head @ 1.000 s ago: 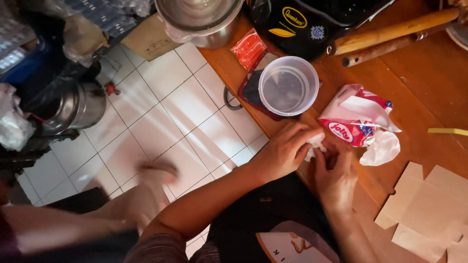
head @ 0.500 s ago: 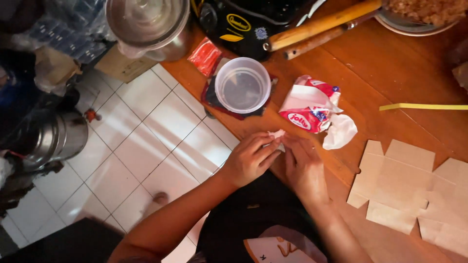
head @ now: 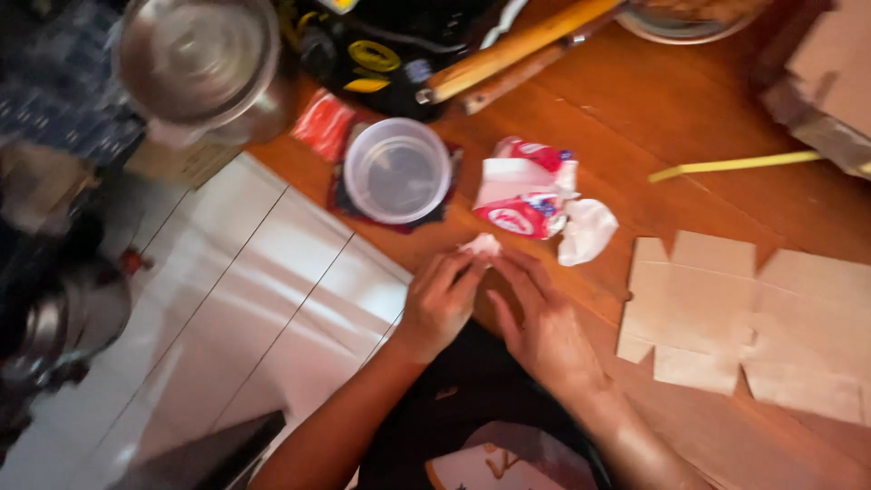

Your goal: The person folds a flat cardboard box blank into a three-dimensional box. They fold the side flaps, tuck the tabs into slots, and secure the structure by hand on a wooden table.

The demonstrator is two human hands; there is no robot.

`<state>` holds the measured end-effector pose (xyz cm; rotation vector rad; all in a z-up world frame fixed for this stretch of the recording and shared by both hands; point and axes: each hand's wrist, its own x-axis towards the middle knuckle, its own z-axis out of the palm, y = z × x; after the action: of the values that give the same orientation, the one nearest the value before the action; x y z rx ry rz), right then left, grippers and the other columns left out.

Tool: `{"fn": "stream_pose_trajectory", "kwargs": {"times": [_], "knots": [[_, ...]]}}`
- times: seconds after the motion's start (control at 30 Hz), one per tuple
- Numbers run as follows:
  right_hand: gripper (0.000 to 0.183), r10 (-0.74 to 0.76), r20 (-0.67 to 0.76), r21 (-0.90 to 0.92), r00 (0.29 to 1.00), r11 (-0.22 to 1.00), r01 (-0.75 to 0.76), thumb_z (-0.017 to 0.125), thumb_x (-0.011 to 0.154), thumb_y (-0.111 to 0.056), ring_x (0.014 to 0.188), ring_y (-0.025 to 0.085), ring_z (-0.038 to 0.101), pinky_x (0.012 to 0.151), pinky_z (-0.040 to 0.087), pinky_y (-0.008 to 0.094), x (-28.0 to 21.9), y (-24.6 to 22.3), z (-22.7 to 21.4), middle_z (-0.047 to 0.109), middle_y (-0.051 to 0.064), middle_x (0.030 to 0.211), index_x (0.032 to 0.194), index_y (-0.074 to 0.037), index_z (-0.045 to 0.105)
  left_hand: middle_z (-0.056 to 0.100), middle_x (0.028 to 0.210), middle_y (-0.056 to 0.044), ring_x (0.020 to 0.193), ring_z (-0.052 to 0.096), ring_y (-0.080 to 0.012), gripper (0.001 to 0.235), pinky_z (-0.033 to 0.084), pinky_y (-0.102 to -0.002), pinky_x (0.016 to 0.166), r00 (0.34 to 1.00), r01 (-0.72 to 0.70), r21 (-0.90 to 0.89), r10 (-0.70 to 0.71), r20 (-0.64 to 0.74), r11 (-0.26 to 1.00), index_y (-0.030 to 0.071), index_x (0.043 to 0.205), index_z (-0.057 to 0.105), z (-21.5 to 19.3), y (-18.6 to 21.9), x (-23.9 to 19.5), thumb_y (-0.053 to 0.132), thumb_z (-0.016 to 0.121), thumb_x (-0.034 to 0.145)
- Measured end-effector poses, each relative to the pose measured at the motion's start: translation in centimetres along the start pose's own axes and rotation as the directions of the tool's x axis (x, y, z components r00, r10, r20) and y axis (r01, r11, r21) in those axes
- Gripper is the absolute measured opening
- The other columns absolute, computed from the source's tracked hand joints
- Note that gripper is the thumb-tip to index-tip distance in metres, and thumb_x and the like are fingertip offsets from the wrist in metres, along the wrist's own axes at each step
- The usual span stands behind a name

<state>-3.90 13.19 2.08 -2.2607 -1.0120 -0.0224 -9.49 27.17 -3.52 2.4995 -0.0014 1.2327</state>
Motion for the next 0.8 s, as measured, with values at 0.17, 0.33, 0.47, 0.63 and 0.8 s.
{"fn": "stream_pose_trajectory", "kwargs": {"times": [0.17,0.33,0.47,0.63,0.8], "knots": [[0.02,0.003,-0.238,-0.163,0.971,0.986,-0.043,0.069,0.091,-0.023,0.089,0.023,0.068,0.077,0.056,0.033,-0.7,5.8,-1.8,0.066,0.0,0.101,0.11,-0.018,0.069,0.061,0.086,-0.009,0.08,0.067,-0.025,0.009,0.058,-0.035,0.075,0.998,0.027,-0.016,-0.026,0.056,1.0,0.004,0.094,0.072,-0.6,0.3,0.7,0.011,0.071,0.088],[0.038,-0.018,-0.177,-0.165,0.984,0.986,-0.011,0.074,0.087,-0.018,0.112,0.037,0.062,0.093,0.052,0.042,0.9,7.3,-1.8,0.063,0.019,0.121,0.119,0.001,0.065,0.05,0.083,-0.01,0.08,0.064,-0.031,0.023,0.055,-0.042,0.069,0.965,0.194,-0.018,-0.187,0.186,0.981,0.003,0.101,0.062,-0.3,0.7,0.9,0.02,0.072,0.089],[0.033,-0.091,-0.142,-0.336,0.986,0.941,0.038,0.069,0.093,-0.027,0.118,0.031,0.062,0.105,0.045,0.042,-0.7,6.5,-0.3,0.069,0.015,0.117,0.116,-0.003,0.071,0.049,0.084,-0.01,0.075,0.058,-0.0291,0.026,0.051,-0.039,0.067,0.962,0.19,0.04,-0.194,0.191,0.981,0.007,0.112,0.064,0.1,0.5,0.6,0.021,0.069,0.091],[0.018,-0.094,-0.088,-0.177,0.992,0.981,0.077,0.067,0.094,-0.022,0.107,0.028,0.068,0.1,0.05,0.04,-0.7,2.3,-1.4,0.075,0.008,0.106,0.106,-0.011,0.075,0.055,0.106,-0.014,0.084,0.059,-0.0302,0.018,0.05,-0.041,0.071,0.966,0.178,0.016,-0.178,0.189,0.984,0.005,0.107,0.066,-0.3,1.1,1.7,0.015,0.065,0.092],[0.017,0.318,-0.152,0.178,0.936,0.94,-0.29,0.063,0.098,-0.026,0.094,0.02,0.069,0.087,0.055,0.037,-1.3,3.8,0.2,0.075,-0.002,0.092,0.111,-0.026,0.075,0.059,0.097,-0.012,0.08,0.062,-0.0288,0.02,0.053,-0.036,0.072,0.962,0.244,-0.042,-0.236,0.138,0.969,0.006,0.11,0.064,-0.2,1.5,0.6,0.018,0.067,0.094]]}}
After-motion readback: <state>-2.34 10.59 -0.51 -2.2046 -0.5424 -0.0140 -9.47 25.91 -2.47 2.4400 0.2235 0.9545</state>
